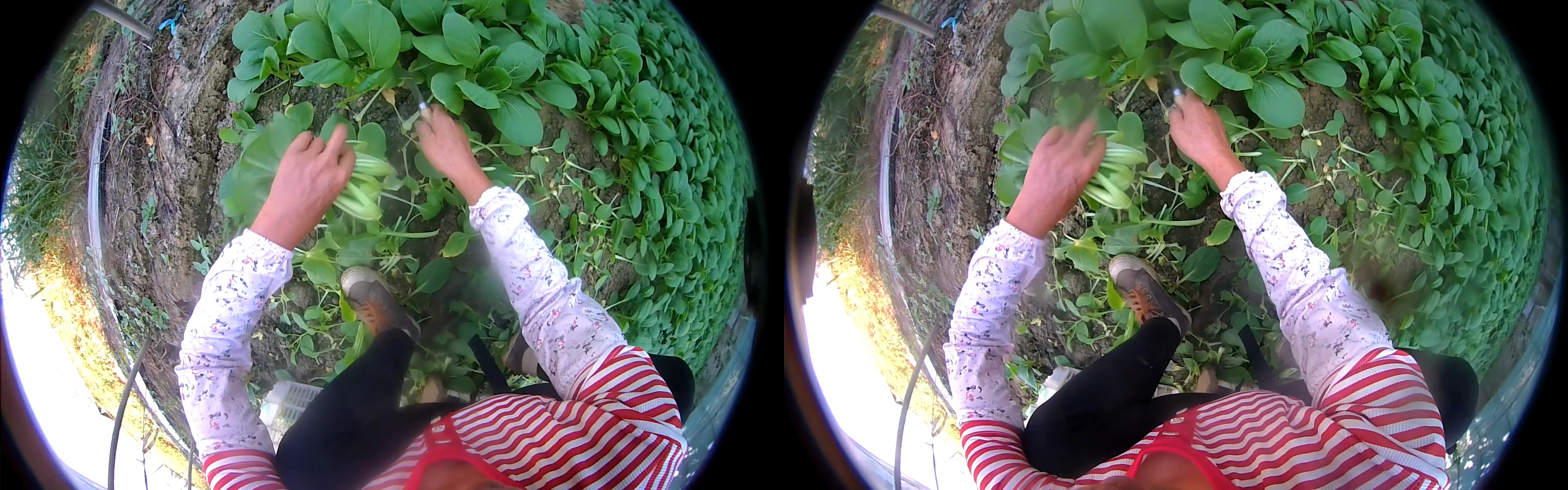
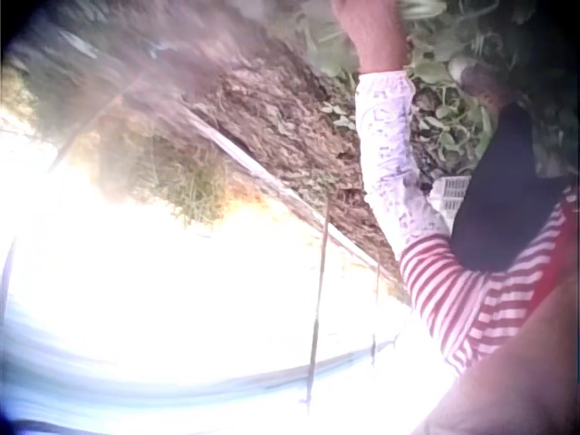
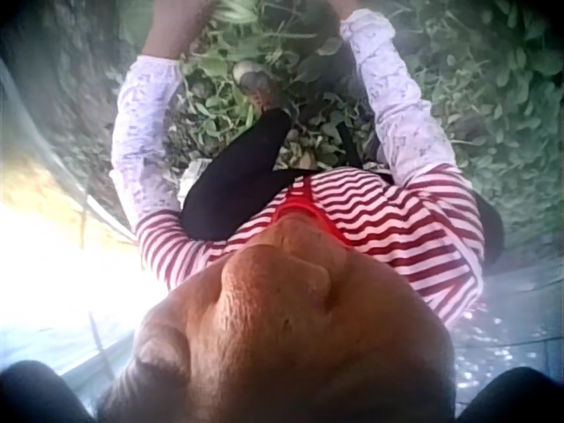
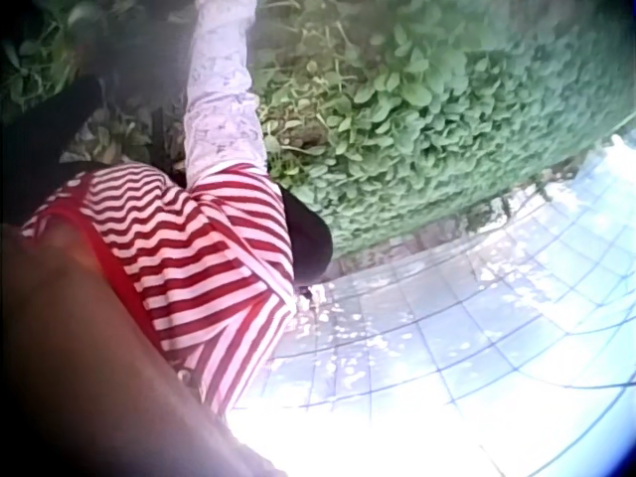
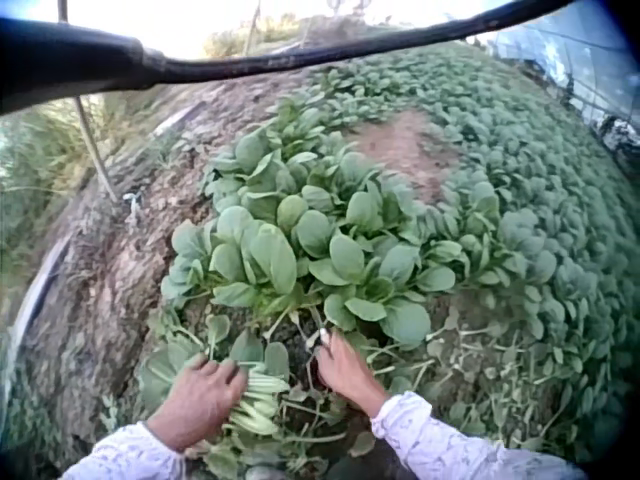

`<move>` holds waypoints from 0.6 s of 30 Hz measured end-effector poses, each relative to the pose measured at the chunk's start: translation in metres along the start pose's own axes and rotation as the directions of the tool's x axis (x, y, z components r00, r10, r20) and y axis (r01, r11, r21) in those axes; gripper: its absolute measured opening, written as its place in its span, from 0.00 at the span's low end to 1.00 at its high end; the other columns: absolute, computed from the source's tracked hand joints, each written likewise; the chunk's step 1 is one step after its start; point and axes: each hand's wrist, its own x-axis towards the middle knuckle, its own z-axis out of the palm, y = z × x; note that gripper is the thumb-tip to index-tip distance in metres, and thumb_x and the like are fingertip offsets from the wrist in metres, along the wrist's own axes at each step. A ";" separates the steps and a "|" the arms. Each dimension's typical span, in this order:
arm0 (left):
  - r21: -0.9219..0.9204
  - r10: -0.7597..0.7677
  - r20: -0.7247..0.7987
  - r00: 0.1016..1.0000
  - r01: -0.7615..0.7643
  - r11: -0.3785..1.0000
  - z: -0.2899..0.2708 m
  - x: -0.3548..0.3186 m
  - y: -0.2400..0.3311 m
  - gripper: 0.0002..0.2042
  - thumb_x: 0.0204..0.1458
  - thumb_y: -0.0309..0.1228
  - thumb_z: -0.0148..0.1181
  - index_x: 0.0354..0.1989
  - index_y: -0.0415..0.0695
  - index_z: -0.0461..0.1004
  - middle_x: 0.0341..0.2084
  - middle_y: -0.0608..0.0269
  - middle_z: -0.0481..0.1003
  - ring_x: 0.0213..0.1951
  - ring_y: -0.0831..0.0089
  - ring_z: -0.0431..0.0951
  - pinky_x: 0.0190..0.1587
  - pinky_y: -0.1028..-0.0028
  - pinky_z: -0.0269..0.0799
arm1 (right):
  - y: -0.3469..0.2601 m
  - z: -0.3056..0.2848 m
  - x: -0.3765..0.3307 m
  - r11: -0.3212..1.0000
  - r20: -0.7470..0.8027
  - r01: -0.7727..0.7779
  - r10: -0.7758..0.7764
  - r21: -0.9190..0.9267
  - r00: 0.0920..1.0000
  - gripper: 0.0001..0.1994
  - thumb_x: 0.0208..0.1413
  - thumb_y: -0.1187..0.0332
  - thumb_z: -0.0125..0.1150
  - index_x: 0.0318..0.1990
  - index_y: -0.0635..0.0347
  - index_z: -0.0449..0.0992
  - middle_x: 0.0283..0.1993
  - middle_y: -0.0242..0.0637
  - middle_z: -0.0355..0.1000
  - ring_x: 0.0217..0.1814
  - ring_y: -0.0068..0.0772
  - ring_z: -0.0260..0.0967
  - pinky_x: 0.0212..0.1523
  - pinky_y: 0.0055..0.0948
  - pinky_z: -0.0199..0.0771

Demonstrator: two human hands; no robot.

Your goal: The person harvests bok choy by cutting the stems with a knife, gathering the greens into a bunch, and placing the bunch into a white plastic crate.

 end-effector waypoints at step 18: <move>0.246 -0.107 0.099 0.989 0.080 0.966 0.062 0.064 -0.072 0.06 0.41 0.25 0.60 0.29 0.48 0.77 0.54 0.62 0.70 0.30 0.72 0.79 0.40 0.72 0.69 | 0.022 0.040 0.036 0.986 0.089 -0.023 0.008 0.166 0.996 0.17 0.59 0.61 0.51 0.44 0.69 0.67 0.40 0.62 0.73 0.44 0.66 0.69 0.47 0.52 0.68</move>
